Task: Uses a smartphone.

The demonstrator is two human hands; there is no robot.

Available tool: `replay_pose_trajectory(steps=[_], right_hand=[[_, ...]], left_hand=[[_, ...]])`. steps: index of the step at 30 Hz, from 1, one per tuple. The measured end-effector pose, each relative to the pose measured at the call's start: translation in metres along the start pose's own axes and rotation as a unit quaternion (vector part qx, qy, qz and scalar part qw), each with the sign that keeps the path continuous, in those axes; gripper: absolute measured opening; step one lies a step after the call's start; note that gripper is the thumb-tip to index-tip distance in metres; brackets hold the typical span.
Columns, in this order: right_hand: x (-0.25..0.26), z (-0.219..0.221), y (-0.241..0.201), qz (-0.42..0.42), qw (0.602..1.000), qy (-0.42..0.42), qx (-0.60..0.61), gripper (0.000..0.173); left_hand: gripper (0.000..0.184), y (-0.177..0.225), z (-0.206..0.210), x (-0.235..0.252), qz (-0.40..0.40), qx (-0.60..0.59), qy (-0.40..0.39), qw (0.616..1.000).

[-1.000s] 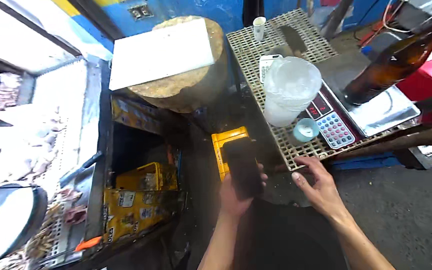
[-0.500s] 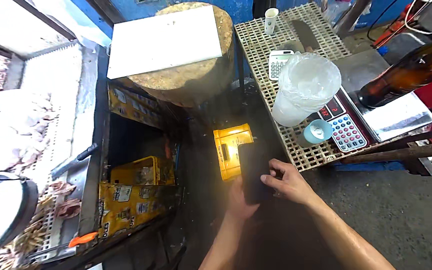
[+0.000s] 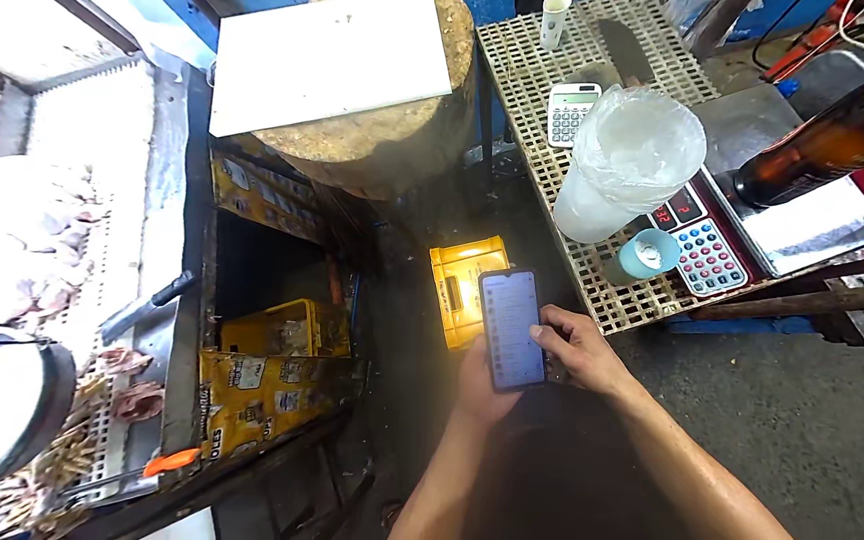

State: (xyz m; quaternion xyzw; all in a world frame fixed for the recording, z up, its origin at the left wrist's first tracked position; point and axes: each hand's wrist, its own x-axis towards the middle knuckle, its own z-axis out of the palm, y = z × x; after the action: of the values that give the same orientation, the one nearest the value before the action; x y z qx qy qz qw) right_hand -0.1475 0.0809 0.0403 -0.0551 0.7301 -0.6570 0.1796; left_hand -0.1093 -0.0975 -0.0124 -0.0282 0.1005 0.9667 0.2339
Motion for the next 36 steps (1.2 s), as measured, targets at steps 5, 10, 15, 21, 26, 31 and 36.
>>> replay_pose_trajectory(steps=[5,10,15,21,26,31,36], right_hand=[[-0.001,0.000,0.003,0.006,1.000,-0.017,-0.005,0.032],[-0.001,0.001,0.007,0.016,0.999,-0.027,0.002,0.042],[0.000,0.000,0.006,0.026,0.999,-0.037,-0.005,0.046],[0.002,0.000,0.007,0.023,0.999,-0.039,0.001,0.045],[0.003,-0.005,0.008,0.025,0.999,-0.044,-0.007,0.046],[-0.027,-0.038,0.019,-0.052,0.985,0.139,-0.087,0.067],[-0.040,-0.094,0.041,-0.104,0.879,0.426,-0.186,0.075]], left_hand=[[0.054,0.003,0.000,0.001,-0.009,-0.013,0.010,1.000],[0.054,0.003,-0.001,0.002,-0.010,-0.013,0.018,1.000],[0.053,0.005,-0.003,0.003,-0.013,-0.001,0.024,1.000],[0.053,0.006,-0.005,0.005,-0.013,-0.005,0.019,1.000],[0.053,0.004,-0.004,0.008,-0.014,-0.011,0.025,1.000],[0.066,0.009,-0.004,0.013,-0.017,0.022,-0.016,0.999],[0.066,0.019,-0.008,0.006,-0.002,0.015,-0.005,1.000]])
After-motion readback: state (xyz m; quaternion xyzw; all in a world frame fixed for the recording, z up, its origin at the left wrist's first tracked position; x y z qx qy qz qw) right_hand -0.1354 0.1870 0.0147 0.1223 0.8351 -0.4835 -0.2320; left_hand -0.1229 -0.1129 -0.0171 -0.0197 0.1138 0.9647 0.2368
